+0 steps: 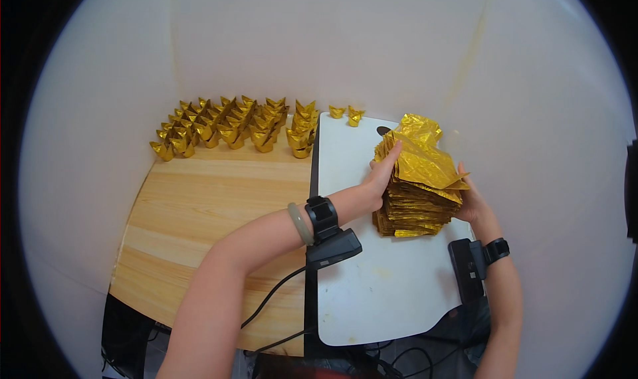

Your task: Folding gold-colored paper sheets into traditional ingot shapes.

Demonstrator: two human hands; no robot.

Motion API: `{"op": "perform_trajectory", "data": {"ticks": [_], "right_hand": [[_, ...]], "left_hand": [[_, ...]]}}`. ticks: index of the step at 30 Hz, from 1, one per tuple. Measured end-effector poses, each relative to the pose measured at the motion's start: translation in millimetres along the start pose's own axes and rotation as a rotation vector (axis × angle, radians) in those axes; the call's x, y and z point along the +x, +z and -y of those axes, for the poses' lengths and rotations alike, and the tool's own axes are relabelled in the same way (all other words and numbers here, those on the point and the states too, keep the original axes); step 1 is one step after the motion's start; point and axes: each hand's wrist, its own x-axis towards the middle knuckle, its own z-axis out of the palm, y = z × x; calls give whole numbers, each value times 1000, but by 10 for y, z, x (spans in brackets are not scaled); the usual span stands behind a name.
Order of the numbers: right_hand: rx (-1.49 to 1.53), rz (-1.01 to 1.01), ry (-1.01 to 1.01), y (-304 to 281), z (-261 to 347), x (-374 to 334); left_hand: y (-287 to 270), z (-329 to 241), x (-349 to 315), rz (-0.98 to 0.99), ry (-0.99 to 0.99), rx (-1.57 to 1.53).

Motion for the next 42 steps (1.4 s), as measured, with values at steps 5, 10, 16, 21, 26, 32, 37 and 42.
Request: {"op": "perform_trajectory", "data": {"ticks": [5, 10, 16, 21, 26, 32, 37, 42], "right_hand": [[-267, -114, -224, -437, 135, 0], [-587, -587, -550, -147, 288, -321], [-1188, -632, -796, 167, 389, -565], [-1590, -435, -869, 301, 132, -482], [-1895, -531, -410, 309, 106, -487], [-1856, -398, -656, 206, 39, -486], [-1860, -567, -597, 292, 82, -465], [-1679, -803, -1401, 879, 316, -450]], "left_hand": [[247, 194, 287, -191, -34, -8], [399, 434, 660, -403, -6, 38], [464, 792, 1069, -284, 100, 31], [389, 751, 1060, -240, 100, 7], [253, 433, 616, -204, 58, 197], [-416, -246, -271, -349, -62, 234], [-801, -632, -940, -273, -133, 322], [-1003, -852, -1550, -442, -123, 303]]}}
